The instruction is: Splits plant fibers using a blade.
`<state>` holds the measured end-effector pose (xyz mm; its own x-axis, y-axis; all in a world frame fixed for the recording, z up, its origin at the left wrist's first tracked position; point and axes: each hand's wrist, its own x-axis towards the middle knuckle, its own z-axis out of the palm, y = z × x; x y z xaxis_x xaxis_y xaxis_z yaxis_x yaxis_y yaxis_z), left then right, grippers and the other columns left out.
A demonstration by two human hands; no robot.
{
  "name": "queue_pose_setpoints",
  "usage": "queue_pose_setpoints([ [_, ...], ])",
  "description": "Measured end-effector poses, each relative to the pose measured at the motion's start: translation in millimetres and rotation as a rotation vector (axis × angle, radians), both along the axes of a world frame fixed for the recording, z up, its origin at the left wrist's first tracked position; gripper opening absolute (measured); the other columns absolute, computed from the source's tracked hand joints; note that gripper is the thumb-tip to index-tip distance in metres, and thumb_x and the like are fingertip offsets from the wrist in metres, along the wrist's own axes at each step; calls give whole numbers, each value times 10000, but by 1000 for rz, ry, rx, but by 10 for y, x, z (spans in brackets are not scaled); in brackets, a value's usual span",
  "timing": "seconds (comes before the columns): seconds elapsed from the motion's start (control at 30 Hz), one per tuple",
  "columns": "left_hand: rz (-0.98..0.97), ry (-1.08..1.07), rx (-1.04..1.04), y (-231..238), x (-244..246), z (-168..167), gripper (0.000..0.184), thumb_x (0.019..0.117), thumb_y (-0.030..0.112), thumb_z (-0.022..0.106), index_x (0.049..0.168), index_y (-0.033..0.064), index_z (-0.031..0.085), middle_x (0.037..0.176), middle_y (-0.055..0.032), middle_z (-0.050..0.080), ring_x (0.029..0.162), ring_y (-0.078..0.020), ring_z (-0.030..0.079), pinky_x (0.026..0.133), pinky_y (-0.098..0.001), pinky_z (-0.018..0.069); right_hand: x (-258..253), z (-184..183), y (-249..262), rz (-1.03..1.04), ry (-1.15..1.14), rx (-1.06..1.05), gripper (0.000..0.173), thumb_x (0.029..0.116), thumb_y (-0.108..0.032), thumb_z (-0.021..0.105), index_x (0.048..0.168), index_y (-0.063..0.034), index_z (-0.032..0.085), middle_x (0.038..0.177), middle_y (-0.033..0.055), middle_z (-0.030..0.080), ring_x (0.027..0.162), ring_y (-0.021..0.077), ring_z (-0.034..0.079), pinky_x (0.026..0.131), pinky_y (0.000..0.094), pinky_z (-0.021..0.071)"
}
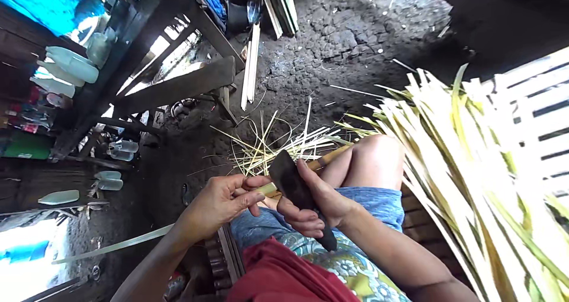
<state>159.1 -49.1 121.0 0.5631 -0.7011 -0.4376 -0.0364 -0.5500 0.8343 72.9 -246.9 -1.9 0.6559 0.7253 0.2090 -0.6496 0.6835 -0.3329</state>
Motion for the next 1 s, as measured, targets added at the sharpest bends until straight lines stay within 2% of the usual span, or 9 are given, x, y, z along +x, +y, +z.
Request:
queue_pose_setpoints([
  [0.17, -1, -15, 7, -28, 26, 0, 176, 1002, 145, 643, 1143, 63, 709, 751, 92, 710, 489, 101, 449, 444, -76, 332, 16, -24, 2, -18, 13, -4, 676, 807, -860, 532, 731, -192, 602, 523, -120, 468, 438, -11, 545, 424, 150, 469],
  [0.33, 15, -32, 28, -47, 23, 4, 95, 1003, 145, 644, 1006, 79, 711, 726, 83, 707, 466, 96, 437, 434, -80, 326, 41, -48, -2, -33, -19, 11, 659, 835, -838, 522, 730, -191, 589, 525, -124, 461, 441, -16, 540, 433, 144, 467],
  [0.53, 7, -51, -39, -50, -28, 32, 85, 1002, 126, 639, 931, 106, 682, 730, 81, 713, 481, 107, 450, 438, -75, 325, -3, 47, -18, -71, -52, -55, 665, 822, -854, 504, 719, -200, 569, 507, -135, 435, 415, -30, 515, 409, 134, 449],
  [0.7, -9, -46, -138, -36, -88, 54, 65, 997, 122, 644, 955, 119, 693, 761, 82, 721, 535, 104, 512, 472, -61, 369, -42, 85, 16, -117, -122, -37, 657, 842, -845, 481, 736, -200, 554, 513, -139, 438, 418, -33, 518, 408, 129, 447],
  [0.9, -20, 30, -171, -59, -118, 38, 72, 1004, 157, 647, 995, 114, 705, 755, 84, 714, 500, 117, 455, 447, -61, 331, -59, 96, 88, -164, -128, 42, 642, 822, -842, 513, 816, -202, 570, 541, -137, 475, 446, -27, 543, 432, 135, 464],
  [0.93, -28, 50, -185, -64, -131, 25, 83, 1002, 162, 651, 1012, 105, 710, 764, 87, 715, 513, 117, 467, 454, -61, 340, -55, 104, 111, -169, -136, 55, 645, 822, -842, 511, 850, -200, 572, 550, -133, 484, 452, -23, 550, 438, 141, 474],
  [1.0, -38, 56, -202, -60, -162, 1, 107, 1000, 178, 656, 1032, 97, 717, 786, 95, 718, 552, 111, 510, 478, -63, 373, -47, 127, 157, -164, -140, 54, 671, 810, -858, 508, 844, -195, 601, 545, -132, 494, 445, -21, 553, 426, 143, 471],
])
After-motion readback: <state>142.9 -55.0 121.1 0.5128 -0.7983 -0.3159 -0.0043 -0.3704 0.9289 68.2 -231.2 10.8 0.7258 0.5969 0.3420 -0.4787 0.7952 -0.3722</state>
